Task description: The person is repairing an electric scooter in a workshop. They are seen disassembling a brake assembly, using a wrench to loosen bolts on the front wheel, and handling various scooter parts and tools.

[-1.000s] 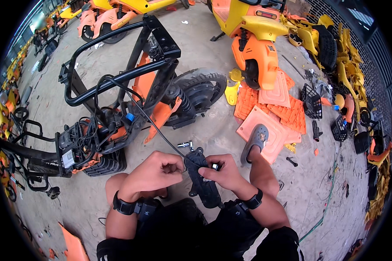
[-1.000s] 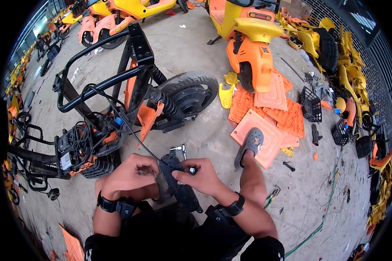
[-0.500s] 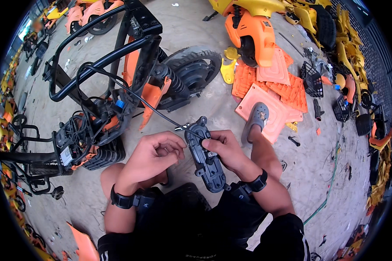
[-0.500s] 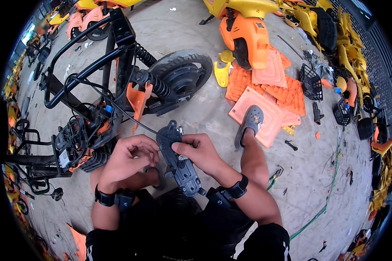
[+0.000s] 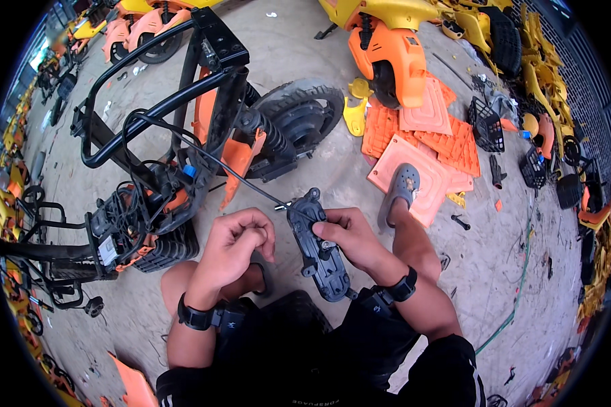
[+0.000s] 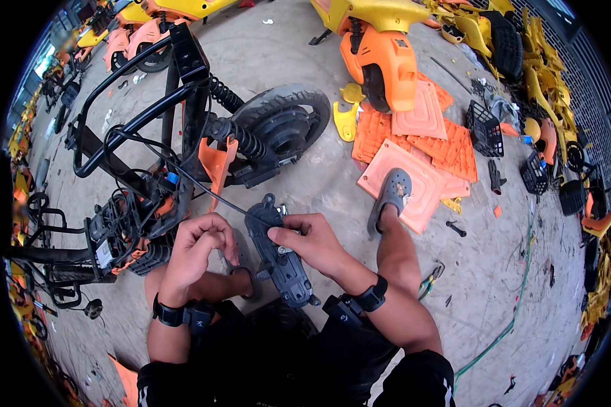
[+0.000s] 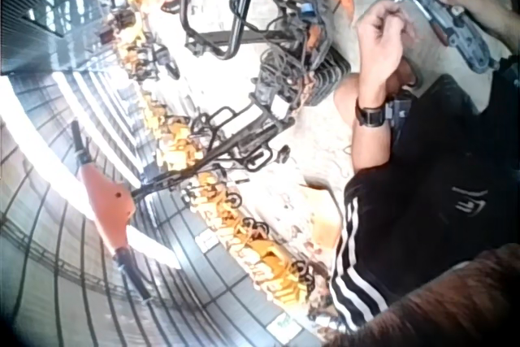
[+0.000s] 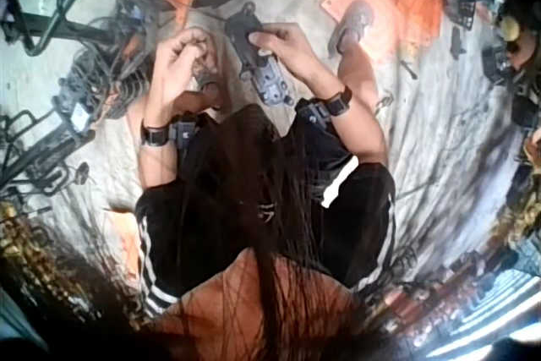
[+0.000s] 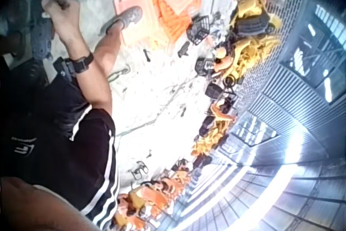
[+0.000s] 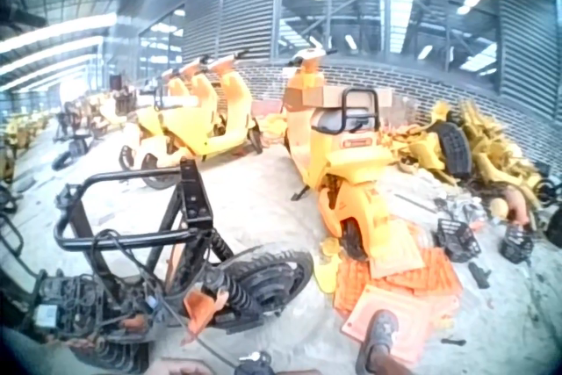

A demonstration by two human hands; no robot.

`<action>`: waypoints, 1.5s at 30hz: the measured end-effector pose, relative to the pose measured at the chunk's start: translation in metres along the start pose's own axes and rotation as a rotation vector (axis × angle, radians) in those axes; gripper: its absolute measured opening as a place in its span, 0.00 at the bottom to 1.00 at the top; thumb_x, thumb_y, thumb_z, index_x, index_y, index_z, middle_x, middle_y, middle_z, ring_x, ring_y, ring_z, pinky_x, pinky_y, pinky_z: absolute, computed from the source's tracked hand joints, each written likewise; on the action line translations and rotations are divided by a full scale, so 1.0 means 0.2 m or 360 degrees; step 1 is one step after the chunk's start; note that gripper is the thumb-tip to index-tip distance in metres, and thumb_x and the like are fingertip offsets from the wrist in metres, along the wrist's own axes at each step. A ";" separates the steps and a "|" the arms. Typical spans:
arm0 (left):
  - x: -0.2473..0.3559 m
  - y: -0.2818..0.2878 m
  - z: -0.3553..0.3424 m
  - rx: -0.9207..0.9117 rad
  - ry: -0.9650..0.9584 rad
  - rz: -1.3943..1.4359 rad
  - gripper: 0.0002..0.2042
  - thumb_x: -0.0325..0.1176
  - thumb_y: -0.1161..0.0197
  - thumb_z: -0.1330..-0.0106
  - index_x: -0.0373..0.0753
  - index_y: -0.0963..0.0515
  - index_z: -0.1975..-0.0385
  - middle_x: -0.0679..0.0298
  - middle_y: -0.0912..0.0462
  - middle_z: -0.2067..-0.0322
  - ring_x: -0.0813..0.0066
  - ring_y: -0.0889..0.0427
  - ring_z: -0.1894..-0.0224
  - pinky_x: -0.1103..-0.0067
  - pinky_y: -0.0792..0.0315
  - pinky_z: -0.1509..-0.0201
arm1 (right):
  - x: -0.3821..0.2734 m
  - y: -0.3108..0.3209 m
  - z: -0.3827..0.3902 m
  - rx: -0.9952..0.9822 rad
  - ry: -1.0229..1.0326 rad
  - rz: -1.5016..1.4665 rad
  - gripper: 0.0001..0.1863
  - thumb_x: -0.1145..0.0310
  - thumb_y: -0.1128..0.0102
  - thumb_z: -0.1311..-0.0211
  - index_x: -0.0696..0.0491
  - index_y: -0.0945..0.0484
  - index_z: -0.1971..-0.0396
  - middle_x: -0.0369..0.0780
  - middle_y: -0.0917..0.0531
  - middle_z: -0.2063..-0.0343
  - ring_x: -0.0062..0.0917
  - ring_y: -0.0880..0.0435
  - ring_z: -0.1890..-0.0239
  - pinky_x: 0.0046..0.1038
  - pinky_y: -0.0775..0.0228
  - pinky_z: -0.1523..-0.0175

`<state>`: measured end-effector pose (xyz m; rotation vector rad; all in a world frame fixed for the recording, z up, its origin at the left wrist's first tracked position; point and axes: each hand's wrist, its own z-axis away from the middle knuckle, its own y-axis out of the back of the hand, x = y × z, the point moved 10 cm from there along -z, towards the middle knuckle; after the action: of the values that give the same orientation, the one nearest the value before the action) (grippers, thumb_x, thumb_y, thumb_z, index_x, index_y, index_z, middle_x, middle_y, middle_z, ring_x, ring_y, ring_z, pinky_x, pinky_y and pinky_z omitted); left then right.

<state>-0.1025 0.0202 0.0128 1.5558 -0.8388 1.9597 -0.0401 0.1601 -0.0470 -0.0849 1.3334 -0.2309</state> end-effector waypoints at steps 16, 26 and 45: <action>-0.02 0.04 -0.01 0.0228 0.0033 -0.0522 0.05 0.25 0.39 0.38 0.29 0.20 0.68 0.67 0.21 0.79 0.84 0.23 0.77 0.87 0.30 0.73 | -0.02 -0.01 0.00 -0.0011 0.0081 0.0094 0.18 0.57 0.37 0.42 0.60 0.21 0.77 0.30 0.28 0.86 0.11 0.31 0.87 0.16 0.42 0.83; -0.08 -0.09 -0.05 0.0163 0.0193 -0.0100 0.17 0.33 0.45 0.31 0.29 0.31 0.47 0.59 0.23 0.55 0.82 0.21 0.63 0.84 0.26 0.66 | -0.05 -0.01 0.01 0.0024 -0.0011 0.0288 0.18 0.58 0.35 0.43 0.60 0.21 0.72 0.33 0.27 0.86 0.13 0.28 0.88 0.17 0.41 0.84; -0.39 -0.17 -0.09 0.0214 0.0725 0.0249 0.34 0.46 0.43 0.32 0.35 0.48 0.34 0.61 0.25 0.54 0.79 0.24 0.55 0.81 0.29 0.53 | 0.03 0.17 -0.04 0.0184 0.0109 -0.0251 0.20 0.76 0.62 0.38 0.60 0.29 0.47 0.42 0.23 0.60 0.23 0.22 0.66 0.21 0.30 0.60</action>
<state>-0.0733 0.0558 -0.0609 1.0637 -0.6606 2.3975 -0.0432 0.1921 -0.0623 -0.0853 1.3803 -0.4471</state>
